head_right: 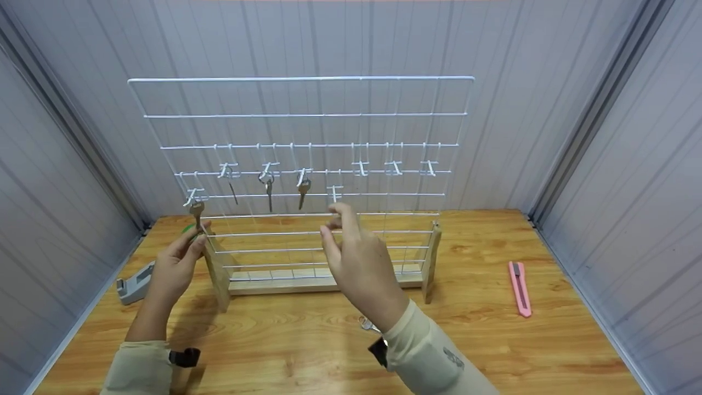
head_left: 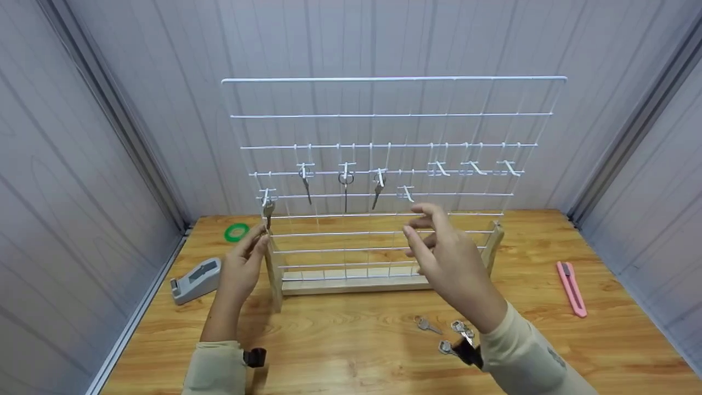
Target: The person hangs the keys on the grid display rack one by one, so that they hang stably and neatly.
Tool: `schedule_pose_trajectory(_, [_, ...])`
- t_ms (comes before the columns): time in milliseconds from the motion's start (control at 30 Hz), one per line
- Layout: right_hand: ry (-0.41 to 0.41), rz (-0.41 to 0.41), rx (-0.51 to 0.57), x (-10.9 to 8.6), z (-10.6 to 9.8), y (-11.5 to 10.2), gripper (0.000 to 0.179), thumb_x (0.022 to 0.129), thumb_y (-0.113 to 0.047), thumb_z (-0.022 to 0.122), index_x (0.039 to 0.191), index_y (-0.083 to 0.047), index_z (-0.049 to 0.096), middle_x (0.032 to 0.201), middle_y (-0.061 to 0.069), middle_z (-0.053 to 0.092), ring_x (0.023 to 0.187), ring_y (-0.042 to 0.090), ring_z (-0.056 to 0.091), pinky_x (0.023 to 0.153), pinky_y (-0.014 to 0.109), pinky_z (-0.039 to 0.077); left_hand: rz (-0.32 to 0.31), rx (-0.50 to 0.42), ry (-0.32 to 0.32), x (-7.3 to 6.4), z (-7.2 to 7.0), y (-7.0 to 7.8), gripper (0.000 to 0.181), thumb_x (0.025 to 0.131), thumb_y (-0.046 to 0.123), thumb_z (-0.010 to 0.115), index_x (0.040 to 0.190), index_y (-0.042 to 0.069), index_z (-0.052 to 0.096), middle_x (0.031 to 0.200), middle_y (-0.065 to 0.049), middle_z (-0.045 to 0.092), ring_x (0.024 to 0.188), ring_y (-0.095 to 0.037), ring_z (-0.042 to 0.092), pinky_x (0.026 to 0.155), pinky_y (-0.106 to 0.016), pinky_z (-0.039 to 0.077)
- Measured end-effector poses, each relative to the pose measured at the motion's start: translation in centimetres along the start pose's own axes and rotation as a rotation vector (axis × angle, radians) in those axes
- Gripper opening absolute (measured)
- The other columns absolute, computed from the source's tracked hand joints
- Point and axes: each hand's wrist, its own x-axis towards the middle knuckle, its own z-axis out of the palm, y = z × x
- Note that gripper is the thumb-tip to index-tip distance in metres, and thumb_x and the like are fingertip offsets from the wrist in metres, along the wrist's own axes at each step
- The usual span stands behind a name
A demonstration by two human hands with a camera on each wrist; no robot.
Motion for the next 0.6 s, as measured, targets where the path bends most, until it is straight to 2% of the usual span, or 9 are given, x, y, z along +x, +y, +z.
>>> schedule_pose_trajectory(167, [0.001, 0.003, -0.048, -2.2, -0.6, 1.6, 0.034, 0.107, -0.014, 0.068, 0.138, -0.006, 0.059, 0.117, 0.009, 0.079, 0.077, 0.013, 0.078, 0.054, 0.017, 0.058, 0.006, 0.0, 0.014, 0.1, -0.1, -0.2, 0.044, 0.111, 0.027, 0.059, 0.154, 0.015, 0.059, 0.15, -0.015, 0.066, 0.142, -0.03, 0.061, 0.119, -0.05, 0.052])
schedule_pose_trajectory(367, [-0.036, 0.093, -0.092, -4.7, -1.3, 4.0, 0.034, 0.106, -0.014, 0.07, 0.138, -0.007, 0.062, 0.114, 0.008, 0.079, 0.073, 0.009, 0.074, 0.053, 0.018, 0.057, -0.015, 0.028, 0.022, 0.1, 0.0, -0.2, 0.044, 0.112, 0.029, 0.058, 0.155, 0.016, 0.059, 0.147, -0.013, 0.068, 0.137, -0.025, 0.064, 0.115, -0.037, 0.056])
schedule_pose_trajectory(467, [-0.071, 0.156, -0.103, -5.8, -1.6, 5.5, 0.034, 0.106, -0.016, 0.069, 0.138, -0.008, 0.062, 0.113, 0.009, 0.079, 0.075, 0.011, 0.076, 0.055, 0.017, 0.057, -0.025, 0.025, 0.016, 0.1, 0.0, -0.1, 0.045, 0.112, 0.029, 0.058, 0.155, 0.016, 0.058, 0.149, -0.013, 0.067, 0.138, -0.025, 0.062, 0.117, -0.04, 0.054])
schedule_pose_trajectory(600, [-0.151, 0.282, -0.116, -7.0, -2.3, 7.8, 0.035, 0.108, -0.021, 0.068, 0.14, -0.01, 0.06, 0.114, 0.01, 0.079, 0.076, 0.011, 0.074, 0.056, 0.017, 0.057, -0.032, 0.017, 0.007, 0.1, 0.0, -0.1, 0.045, 0.112, 0.03, 0.058, 0.155, 0.016, 0.058, 0.152, -0.013, 0.065, 0.142, -0.028, 0.06, 0.12, -0.048, 0.051])
